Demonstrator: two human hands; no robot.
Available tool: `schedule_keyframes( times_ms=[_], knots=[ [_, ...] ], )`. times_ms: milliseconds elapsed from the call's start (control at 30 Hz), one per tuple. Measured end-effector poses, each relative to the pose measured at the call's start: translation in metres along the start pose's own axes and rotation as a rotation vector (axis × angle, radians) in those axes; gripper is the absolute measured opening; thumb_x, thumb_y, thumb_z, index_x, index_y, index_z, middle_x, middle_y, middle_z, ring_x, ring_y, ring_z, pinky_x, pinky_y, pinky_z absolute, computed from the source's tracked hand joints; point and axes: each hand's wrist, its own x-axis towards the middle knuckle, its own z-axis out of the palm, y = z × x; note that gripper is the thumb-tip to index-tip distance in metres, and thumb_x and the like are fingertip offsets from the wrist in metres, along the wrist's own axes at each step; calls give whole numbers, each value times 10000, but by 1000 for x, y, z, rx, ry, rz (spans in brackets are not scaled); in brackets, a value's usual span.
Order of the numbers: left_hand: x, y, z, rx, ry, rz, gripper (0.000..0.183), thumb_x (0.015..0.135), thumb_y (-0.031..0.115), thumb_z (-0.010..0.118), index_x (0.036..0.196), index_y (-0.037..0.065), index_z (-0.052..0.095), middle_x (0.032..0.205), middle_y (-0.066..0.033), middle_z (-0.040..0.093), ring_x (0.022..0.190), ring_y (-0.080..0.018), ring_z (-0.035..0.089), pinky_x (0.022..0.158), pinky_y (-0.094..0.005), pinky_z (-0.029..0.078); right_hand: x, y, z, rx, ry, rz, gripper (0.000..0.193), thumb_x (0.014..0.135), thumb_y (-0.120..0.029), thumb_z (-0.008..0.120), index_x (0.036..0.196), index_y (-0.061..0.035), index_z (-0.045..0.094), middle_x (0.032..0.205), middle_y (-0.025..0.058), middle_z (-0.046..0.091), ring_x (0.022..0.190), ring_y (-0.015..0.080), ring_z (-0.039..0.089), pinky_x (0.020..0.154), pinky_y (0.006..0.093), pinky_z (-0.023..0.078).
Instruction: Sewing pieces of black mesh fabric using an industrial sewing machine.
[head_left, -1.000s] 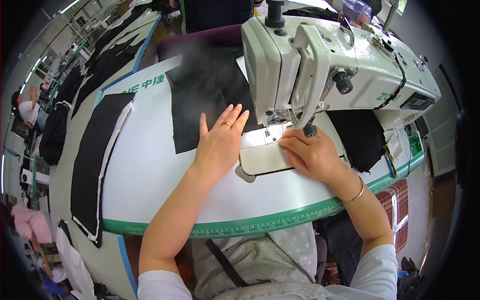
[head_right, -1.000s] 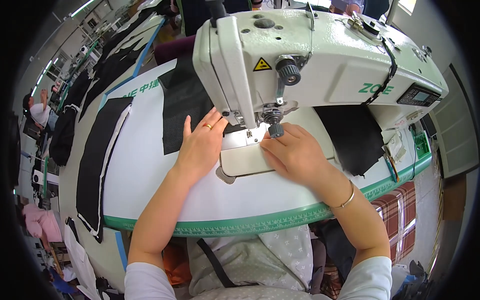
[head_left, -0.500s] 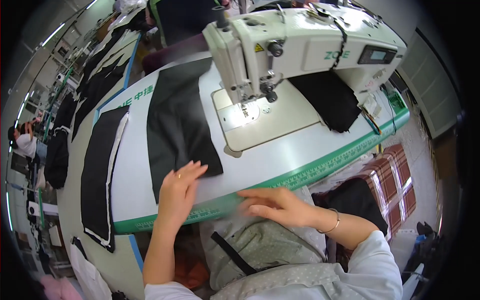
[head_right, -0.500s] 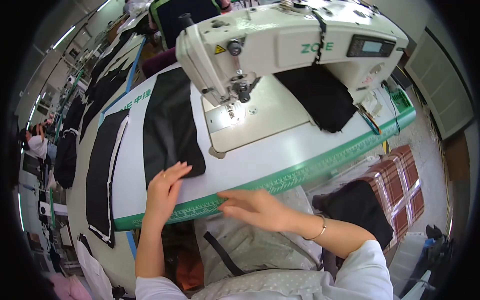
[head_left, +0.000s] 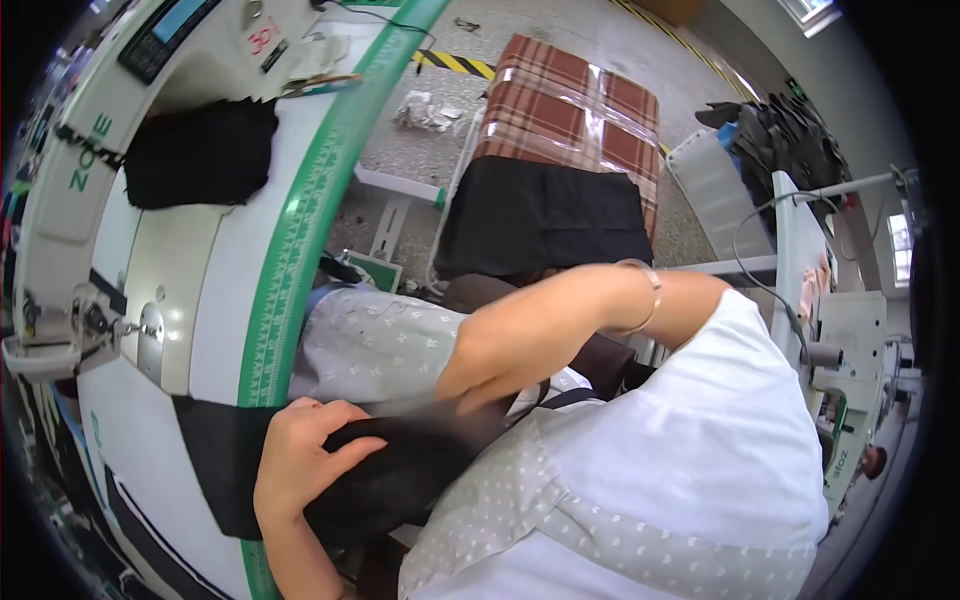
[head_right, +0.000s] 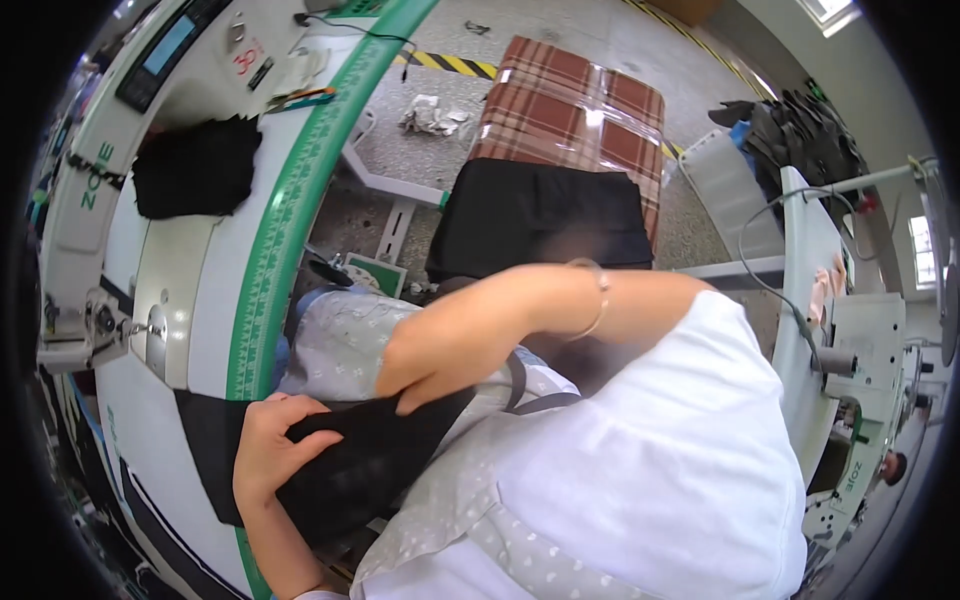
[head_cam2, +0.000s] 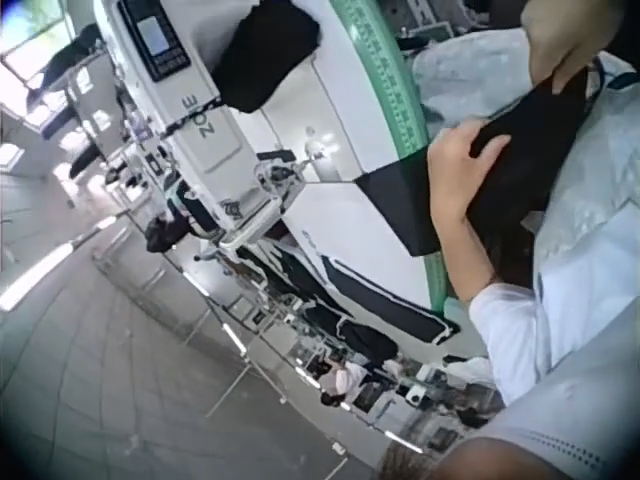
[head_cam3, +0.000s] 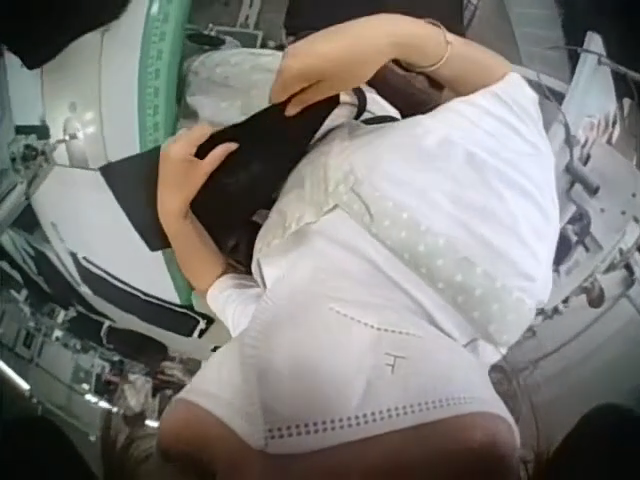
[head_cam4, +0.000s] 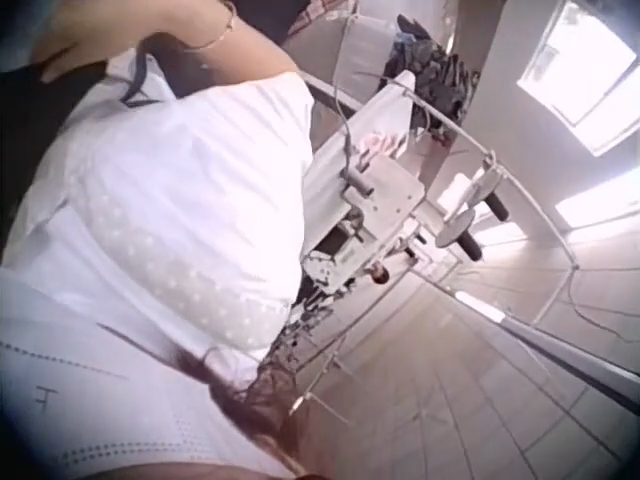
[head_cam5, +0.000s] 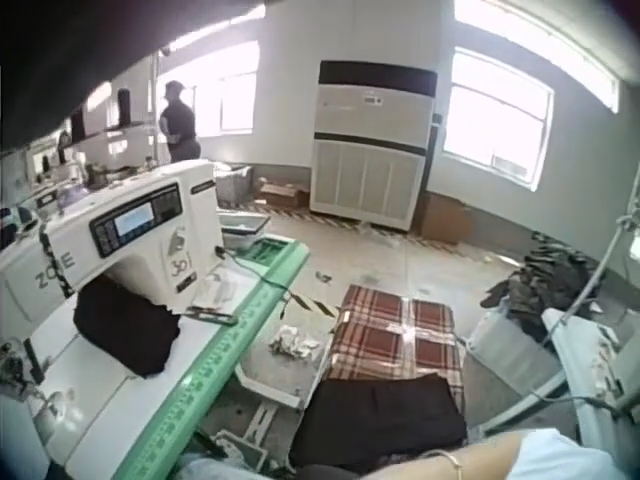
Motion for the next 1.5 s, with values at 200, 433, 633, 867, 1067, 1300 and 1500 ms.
schedule_keyframes(
  times_ms=[200, 433, 633, 867, 1067, 1300, 1500],
  knots=[
    [92, -8, 26, 91, -122, -124, 175, 821, 140, 792, 902, 7, 710, 789, -181, 683, 721, -367, 667, 666, -401, 511, -177, -7, -65, -426, 413, 652, 249, 905, -156, 758, 1033, 55, 727, 907, 188, 742, 808, 312, 714, 748, 347, 548],
    [216, -26, 73, 300, 678, 219, 205, 872, 73, 679, 1053, 125, 758, 1015, -91, 750, 896, -325, 710, 768, -430, 552, -279, 60, -50, -1149, 1215, 675, 320, 881, 45, 594, 1122, -97, 749, 1108, 116, 750, 1040, 333, 696, 905, 422, 547],
    [243, -61, 159, 412, 463, 245, 365, 900, 42, 608, 1224, 151, 734, 1266, -61, 725, 1260, -248, 637, 1042, -495, 459, -325, 124, 47, -1131, 1003, 900, 343, 878, 14, 573, 1155, -85, 748, 1239, 103, 731, 1217, 304, 654, 1064, 419, 485],
    [133, -65, 155, 154, -91, -18, 601, 901, 284, 739, 1450, 132, 546, 1533, -150, 482, 1481, -361, 373, 1145, -650, 331, -270, 179, 104, -829, 306, 1156, 654, 699, -56, 810, 1326, -111, 633, 1594, 130, 413, 1470, 339, 387, 1225, 578, 245],
    [-136, -75, 22, -931, 515, -86, 216, 1049, 141, 578, 1090, -17, 720, 1027, -87, 749, 985, -160, 700, 886, -322, 551, -78, 168, 35, -829, 333, 503, 405, 789, 11, 718, 1186, -51, 669, 1307, 150, 637, 1277, 350, 566, 1148, 510, 394],
    [-383, -103, -22, 657, 1133, -1238, 310, 881, 79, 726, 1184, 43, 677, 1142, -115, 696, 1103, -312, 647, 907, -404, 528, 94, 94, 17, -628, 257, -75, 312, 729, 129, 664, 1007, -11, 694, 956, 140, 713, 899, 356, 692, 793, 429, 556],
    [-444, -124, 6, 546, 1066, -1390, 140, 867, 75, 746, 994, 33, 706, 875, -127, 710, 848, -316, 694, 721, -403, 523, 126, 72, 29, -554, 194, -208, 335, 700, 157, 647, 984, -12, 700, 905, 146, 710, 828, 350, 689, 724, 418, 543]
  ],
)
